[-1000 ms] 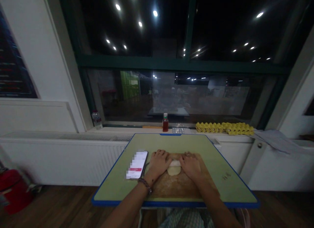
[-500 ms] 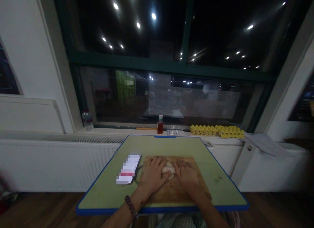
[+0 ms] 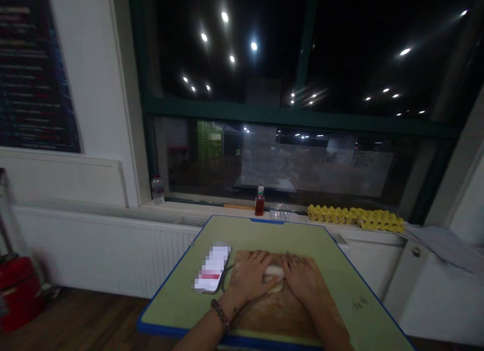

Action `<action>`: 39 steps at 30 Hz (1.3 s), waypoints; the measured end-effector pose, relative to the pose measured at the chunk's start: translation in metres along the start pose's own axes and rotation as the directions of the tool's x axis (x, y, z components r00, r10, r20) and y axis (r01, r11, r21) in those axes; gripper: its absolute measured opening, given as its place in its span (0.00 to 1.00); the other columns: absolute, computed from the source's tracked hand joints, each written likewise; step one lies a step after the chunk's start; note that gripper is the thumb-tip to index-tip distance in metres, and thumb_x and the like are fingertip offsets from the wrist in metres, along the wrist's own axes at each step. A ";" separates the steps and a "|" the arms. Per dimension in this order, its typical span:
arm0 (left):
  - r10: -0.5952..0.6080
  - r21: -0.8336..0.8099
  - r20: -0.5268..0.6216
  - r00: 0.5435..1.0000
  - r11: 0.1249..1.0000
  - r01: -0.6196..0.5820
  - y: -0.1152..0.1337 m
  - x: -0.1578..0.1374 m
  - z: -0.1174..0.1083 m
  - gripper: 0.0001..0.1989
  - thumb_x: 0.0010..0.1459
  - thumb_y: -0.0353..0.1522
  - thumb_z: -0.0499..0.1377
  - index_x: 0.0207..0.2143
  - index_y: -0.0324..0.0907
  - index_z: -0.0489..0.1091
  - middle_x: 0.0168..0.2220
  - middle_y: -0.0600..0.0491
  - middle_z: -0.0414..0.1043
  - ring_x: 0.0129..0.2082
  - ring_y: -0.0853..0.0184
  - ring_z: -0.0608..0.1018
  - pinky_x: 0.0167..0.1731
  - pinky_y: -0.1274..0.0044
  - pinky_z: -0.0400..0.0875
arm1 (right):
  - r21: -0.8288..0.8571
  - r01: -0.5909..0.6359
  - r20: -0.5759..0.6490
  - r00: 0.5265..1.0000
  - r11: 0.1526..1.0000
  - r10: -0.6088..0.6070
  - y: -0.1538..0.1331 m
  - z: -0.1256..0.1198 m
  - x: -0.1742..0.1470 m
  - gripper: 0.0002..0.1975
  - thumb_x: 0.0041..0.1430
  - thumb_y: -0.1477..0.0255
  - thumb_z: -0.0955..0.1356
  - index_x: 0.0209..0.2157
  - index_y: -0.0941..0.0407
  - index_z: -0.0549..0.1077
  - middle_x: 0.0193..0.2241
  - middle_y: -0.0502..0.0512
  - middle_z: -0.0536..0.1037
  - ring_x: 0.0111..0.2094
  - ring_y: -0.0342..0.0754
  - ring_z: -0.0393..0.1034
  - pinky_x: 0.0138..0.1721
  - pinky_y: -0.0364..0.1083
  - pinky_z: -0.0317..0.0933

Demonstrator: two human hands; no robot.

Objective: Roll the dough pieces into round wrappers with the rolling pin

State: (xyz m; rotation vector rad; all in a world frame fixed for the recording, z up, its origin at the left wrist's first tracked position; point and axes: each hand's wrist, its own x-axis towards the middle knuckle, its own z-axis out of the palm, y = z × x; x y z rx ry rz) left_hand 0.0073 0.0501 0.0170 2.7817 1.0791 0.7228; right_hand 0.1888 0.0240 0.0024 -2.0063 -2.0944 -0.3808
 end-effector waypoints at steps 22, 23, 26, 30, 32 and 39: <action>0.081 -0.226 0.064 0.995 0.972 -0.064 -0.003 -0.029 0.005 0.28 0.56 0.37 0.62 0.59 0.48 0.61 0.63 0.50 0.58 0.62 0.61 0.59 0.61 0.68 0.55 | 0.242 -0.298 -0.138 0.932 0.923 0.337 -0.002 -0.009 -0.009 0.19 0.68 0.62 0.57 0.47 0.54 0.73 0.49 0.62 0.69 0.41 0.48 0.71 0.39 0.44 0.62; 0.070 -0.233 0.074 0.995 0.971 -0.051 -0.005 -0.028 0.008 0.27 0.57 0.36 0.62 0.58 0.47 0.61 0.62 0.50 0.60 0.62 0.61 0.60 0.61 0.68 0.55 | 0.246 -0.308 -0.141 0.927 0.919 0.348 -0.002 -0.009 -0.009 0.19 0.67 0.60 0.58 0.47 0.53 0.73 0.50 0.62 0.68 0.40 0.47 0.71 0.38 0.44 0.62; 0.047 -0.230 0.076 0.996 0.973 -0.028 -0.006 -0.023 0.014 0.24 0.57 0.35 0.61 0.55 0.46 0.65 0.59 0.50 0.64 0.61 0.61 0.62 0.61 0.67 0.56 | 0.236 -0.286 -0.110 0.942 0.929 0.318 -0.005 -0.010 -0.008 0.18 0.66 0.59 0.59 0.46 0.53 0.75 0.51 0.60 0.67 0.39 0.46 0.71 0.34 0.43 0.62; 0.038 -0.225 0.048 0.998 0.974 -0.026 -0.001 -0.016 0.012 0.22 0.55 0.36 0.62 0.52 0.46 0.66 0.55 0.50 0.67 0.56 0.60 0.66 0.57 0.68 0.61 | 0.238 -0.301 -0.072 0.943 0.924 0.325 -0.007 -0.011 -0.007 0.20 0.67 0.60 0.58 0.44 0.52 0.77 0.48 0.59 0.69 0.37 0.45 0.71 0.32 0.42 0.61; -0.002 -0.199 0.038 0.999 0.980 0.010 0.005 -0.014 0.008 0.21 0.55 0.37 0.63 0.51 0.46 0.67 0.52 0.51 0.69 0.54 0.60 0.68 0.55 0.68 0.63 | 0.235 -0.320 -0.077 0.935 0.918 0.345 -0.007 -0.011 -0.007 0.20 0.67 0.60 0.58 0.43 0.53 0.77 0.47 0.60 0.70 0.38 0.46 0.71 0.34 0.42 0.62; -0.182 0.072 -0.052 0.982 0.980 0.186 0.033 -0.012 0.013 0.16 0.58 0.42 0.59 0.46 0.45 0.69 0.49 0.49 0.70 0.51 0.56 0.69 0.53 0.64 0.62 | 0.215 -0.301 -0.097 0.940 0.929 0.327 -0.005 -0.014 -0.006 0.19 0.67 0.61 0.59 0.41 0.54 0.78 0.46 0.59 0.71 0.39 0.46 0.71 0.39 0.43 0.62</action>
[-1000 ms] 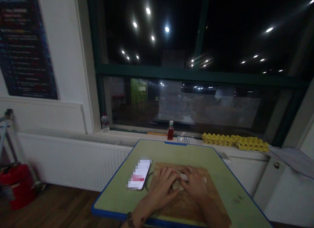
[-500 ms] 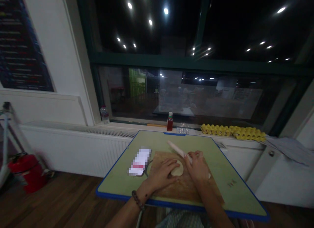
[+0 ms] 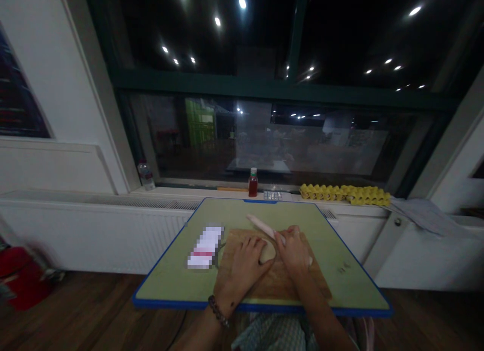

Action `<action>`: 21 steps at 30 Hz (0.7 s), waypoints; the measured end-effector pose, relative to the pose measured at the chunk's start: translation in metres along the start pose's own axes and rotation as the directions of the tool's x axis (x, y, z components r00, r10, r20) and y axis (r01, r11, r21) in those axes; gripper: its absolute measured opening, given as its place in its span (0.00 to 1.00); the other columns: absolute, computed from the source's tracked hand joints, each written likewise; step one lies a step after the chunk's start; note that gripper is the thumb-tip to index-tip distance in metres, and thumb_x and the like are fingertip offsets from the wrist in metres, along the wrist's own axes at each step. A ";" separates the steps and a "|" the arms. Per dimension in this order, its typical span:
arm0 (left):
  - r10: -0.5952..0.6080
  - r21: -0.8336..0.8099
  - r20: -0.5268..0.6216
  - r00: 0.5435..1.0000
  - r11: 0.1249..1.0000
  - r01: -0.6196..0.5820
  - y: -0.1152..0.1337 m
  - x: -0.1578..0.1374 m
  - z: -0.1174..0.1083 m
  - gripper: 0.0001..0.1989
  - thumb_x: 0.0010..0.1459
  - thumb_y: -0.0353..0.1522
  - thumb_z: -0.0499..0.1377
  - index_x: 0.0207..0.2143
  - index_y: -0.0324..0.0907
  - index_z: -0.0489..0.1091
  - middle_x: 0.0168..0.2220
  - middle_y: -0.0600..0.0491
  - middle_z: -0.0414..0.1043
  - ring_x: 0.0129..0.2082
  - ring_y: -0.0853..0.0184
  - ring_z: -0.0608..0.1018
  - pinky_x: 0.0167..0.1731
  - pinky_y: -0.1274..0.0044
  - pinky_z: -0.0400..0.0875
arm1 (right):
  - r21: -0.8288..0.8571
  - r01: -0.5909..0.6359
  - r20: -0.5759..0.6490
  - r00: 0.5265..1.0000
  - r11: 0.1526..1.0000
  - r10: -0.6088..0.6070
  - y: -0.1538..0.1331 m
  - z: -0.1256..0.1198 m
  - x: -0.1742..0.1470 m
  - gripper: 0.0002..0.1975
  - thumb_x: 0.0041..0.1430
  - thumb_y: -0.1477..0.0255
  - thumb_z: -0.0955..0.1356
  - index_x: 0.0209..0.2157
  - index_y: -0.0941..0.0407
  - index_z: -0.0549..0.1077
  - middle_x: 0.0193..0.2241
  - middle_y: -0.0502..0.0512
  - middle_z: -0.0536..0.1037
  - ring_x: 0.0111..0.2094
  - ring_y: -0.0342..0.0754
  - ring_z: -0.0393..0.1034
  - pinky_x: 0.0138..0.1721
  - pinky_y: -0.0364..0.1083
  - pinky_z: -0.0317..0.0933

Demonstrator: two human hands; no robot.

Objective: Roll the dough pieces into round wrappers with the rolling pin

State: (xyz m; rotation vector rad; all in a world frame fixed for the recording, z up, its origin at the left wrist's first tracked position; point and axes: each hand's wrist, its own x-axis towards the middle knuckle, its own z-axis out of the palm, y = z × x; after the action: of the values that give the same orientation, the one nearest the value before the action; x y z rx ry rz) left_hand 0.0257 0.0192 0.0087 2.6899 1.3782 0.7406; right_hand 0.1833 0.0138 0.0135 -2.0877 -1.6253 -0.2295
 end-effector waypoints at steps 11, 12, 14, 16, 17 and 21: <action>0.031 -0.106 0.047 0.998 0.994 -0.026 -0.020 0.001 -0.010 0.30 0.56 0.46 0.60 0.59 0.50 0.61 0.59 0.52 0.65 0.58 0.55 0.65 0.57 0.62 0.56 | -0.018 0.064 0.014 0.998 0.998 -0.064 0.002 0.001 -0.001 0.18 0.67 0.62 0.59 0.44 0.53 0.77 0.45 0.61 0.73 0.42 0.48 0.70 0.43 0.44 0.61; 0.039 -0.135 0.071 0.997 0.990 -0.029 -0.024 0.001 -0.010 0.30 0.56 0.45 0.61 0.59 0.50 0.60 0.59 0.52 0.65 0.58 0.55 0.65 0.58 0.62 0.55 | -0.019 0.060 0.013 0.998 0.998 -0.060 0.002 0.001 0.000 0.18 0.67 0.62 0.59 0.44 0.53 0.77 0.45 0.60 0.73 0.42 0.47 0.71 0.43 0.44 0.61; 0.062 -0.171 0.108 0.992 0.984 -0.043 -0.029 0.002 -0.009 0.31 0.55 0.44 0.61 0.60 0.49 0.60 0.59 0.52 0.65 0.58 0.55 0.64 0.58 0.63 0.55 | -0.018 0.058 0.015 0.998 0.998 -0.057 0.002 0.002 0.000 0.18 0.67 0.62 0.59 0.44 0.52 0.77 0.45 0.60 0.73 0.41 0.47 0.71 0.44 0.44 0.61; 0.079 -0.178 0.123 0.989 0.982 -0.056 -0.031 0.002 -0.006 0.31 0.55 0.44 0.62 0.59 0.49 0.61 0.58 0.51 0.66 0.58 0.55 0.64 0.58 0.63 0.55 | -0.014 0.061 0.023 0.998 0.998 -0.061 0.002 0.003 0.001 0.19 0.68 0.61 0.58 0.43 0.52 0.78 0.45 0.60 0.73 0.40 0.47 0.71 0.43 0.45 0.61; 0.078 -0.175 0.126 0.989 0.983 -0.055 -0.031 0.001 -0.005 0.31 0.55 0.44 0.62 0.59 0.49 0.61 0.58 0.51 0.66 0.58 0.55 0.64 0.58 0.63 0.55 | -0.010 0.066 0.028 0.997 0.998 -0.066 0.002 0.004 0.001 0.19 0.68 0.61 0.58 0.43 0.52 0.78 0.45 0.60 0.73 0.40 0.47 0.72 0.43 0.45 0.61; 0.018 -0.140 0.126 0.992 0.990 0.000 -0.026 0.000 -0.002 0.31 0.52 0.47 0.62 0.57 0.49 0.63 0.55 0.49 0.66 0.56 0.54 0.66 0.56 0.62 0.57 | 0.012 0.055 0.025 0.998 0.998 -0.055 0.003 0.007 -0.001 0.20 0.68 0.60 0.58 0.44 0.52 0.77 0.46 0.58 0.71 0.38 0.45 0.72 0.38 0.43 0.62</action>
State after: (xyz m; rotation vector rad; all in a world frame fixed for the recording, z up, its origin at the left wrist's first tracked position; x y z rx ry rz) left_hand 0.0050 0.0349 0.0043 2.5875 1.2378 0.6295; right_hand 0.1846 0.0159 0.0069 -2.0471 -1.6966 -0.2118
